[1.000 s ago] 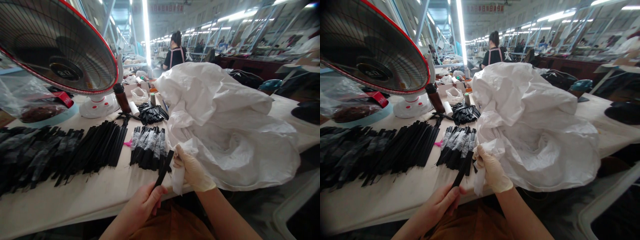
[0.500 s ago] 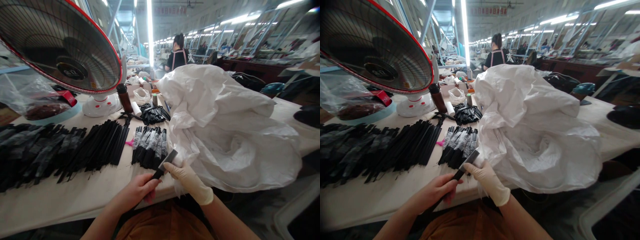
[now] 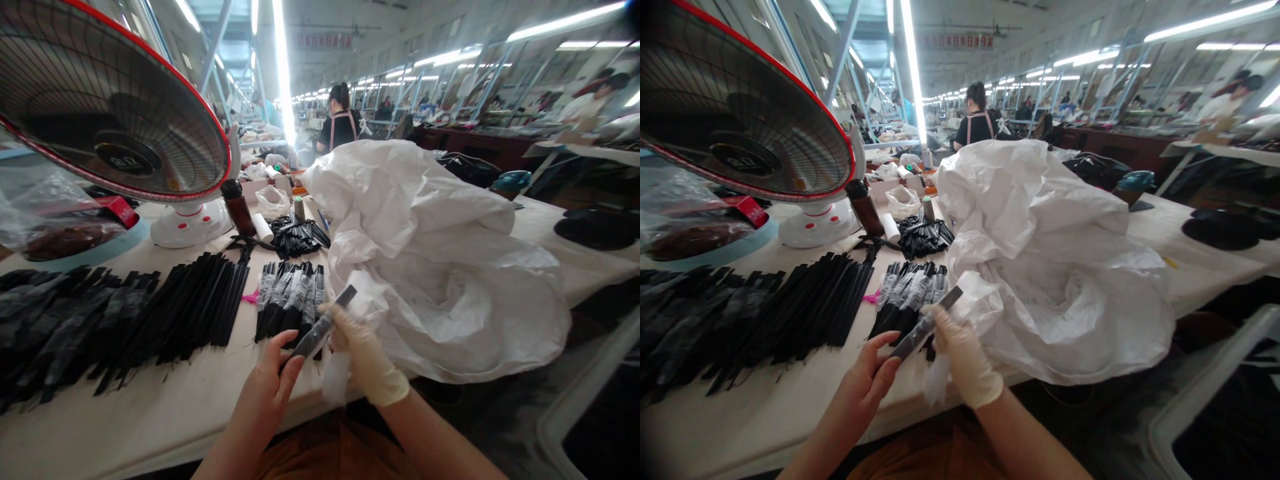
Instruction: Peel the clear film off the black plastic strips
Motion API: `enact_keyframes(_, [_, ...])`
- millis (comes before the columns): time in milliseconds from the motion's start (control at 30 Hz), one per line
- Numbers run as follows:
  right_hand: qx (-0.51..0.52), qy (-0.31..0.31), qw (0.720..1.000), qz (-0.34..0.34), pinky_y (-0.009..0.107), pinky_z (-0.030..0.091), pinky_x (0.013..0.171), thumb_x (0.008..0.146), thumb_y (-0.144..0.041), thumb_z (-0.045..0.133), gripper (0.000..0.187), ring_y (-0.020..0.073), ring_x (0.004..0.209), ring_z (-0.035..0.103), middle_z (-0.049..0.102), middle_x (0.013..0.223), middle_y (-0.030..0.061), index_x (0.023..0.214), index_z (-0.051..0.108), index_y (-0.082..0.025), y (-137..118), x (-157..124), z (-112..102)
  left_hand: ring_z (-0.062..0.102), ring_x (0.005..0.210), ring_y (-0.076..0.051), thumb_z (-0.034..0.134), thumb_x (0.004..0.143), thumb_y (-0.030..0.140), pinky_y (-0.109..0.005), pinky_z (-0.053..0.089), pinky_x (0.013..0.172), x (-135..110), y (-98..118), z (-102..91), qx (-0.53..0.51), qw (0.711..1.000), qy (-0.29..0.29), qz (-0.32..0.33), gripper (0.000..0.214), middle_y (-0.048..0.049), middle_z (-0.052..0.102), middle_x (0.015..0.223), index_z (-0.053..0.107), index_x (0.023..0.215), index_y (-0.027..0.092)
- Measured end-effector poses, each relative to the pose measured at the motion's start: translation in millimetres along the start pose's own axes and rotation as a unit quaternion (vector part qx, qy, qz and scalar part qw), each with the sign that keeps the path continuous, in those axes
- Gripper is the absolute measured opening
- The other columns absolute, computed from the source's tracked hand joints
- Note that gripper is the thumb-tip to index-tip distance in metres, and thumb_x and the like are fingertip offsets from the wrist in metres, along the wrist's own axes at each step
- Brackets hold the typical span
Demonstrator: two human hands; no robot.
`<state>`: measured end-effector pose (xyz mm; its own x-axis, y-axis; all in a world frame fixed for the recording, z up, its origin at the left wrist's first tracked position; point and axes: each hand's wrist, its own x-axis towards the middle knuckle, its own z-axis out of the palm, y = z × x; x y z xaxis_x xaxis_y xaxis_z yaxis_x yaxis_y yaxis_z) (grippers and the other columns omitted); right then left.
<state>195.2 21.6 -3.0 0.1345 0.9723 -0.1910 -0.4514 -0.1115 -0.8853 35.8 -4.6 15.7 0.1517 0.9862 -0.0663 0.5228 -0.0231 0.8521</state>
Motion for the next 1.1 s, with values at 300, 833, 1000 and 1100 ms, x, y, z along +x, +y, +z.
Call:
enact_keyframes(300, [0.118, -0.023, 0.989, 0.088, 0.023, 0.035, 0.048, 0.061, -0.049, 0.076, 0.036, 0.0089, 0.049, 0.043, 0.052, 0.056, -0.0031, 0.073, 0.065, -0.016, 8, -1, 0, 0.041, 0.048, -0.012, 0.044, 0.086, 0.039, -0.023, 0.031, 0.049, -1, -5, 8.5, -0.017, 1.0, -0.005, 0.012, 0.024, 0.0069, 0.045, 0.056, 0.051, 0.097, 0.019])
enact_keyframes(833, [0.196, -0.085, 0.971, 0.104, 0.027, 0.044, 0.096, 0.073, -0.029, 0.069, 0.019, 0.0178, 0.111, 0.058, 0.071, 0.106, 0.0041, 0.088, 0.072, -0.019, -17, 21, -23, 0.056, 0.102, -0.025, 0.045, 0.087, 0.025, -0.037, 0.038, 0.091, 101, 12, 0.1, 0.241, 0.956, 0.126, 0.106, 0.025, -0.0143, 0.064, 0.106, 0.064, 0.098, 0.014])
enact_keyframes(1000, [0.174, -0.093, 0.975, 0.099, 0.03, 0.043, 0.097, 0.074, -0.035, 0.069, 0.026, 0.0197, 0.111, 0.058, 0.069, 0.109, 0.0039, 0.095, 0.071, -0.019, -15, 25, -22, 0.058, 0.07, -0.018, 0.047, 0.087, 0.04, -0.027, 0.042, 0.065, 65, 22, 3.0, 0.09, 0.989, -0.075, 0.09, 0.029, -0.003, 0.065, 0.075, 0.065, 0.083, 0.017])
enact_keyframes(1100, [0.12, -0.066, 0.988, 0.066, 0.031, 0.045, 0.092, 0.073, -0.043, 0.07, 0.034, 0.0213, 0.105, 0.061, 0.069, 0.108, 0.0054, 0.098, 0.07, -0.02, -12, 25, -25, 0.054, 0.064, -0.014, 0.053, 0.083, 0.039, -0.023, 0.04, 0.059, 54, 17, 4.0, -0.021, 0.993, -0.11, 0.036, 0.024, 0.0014, 0.059, 0.068, 0.061, 0.078, 0.017])
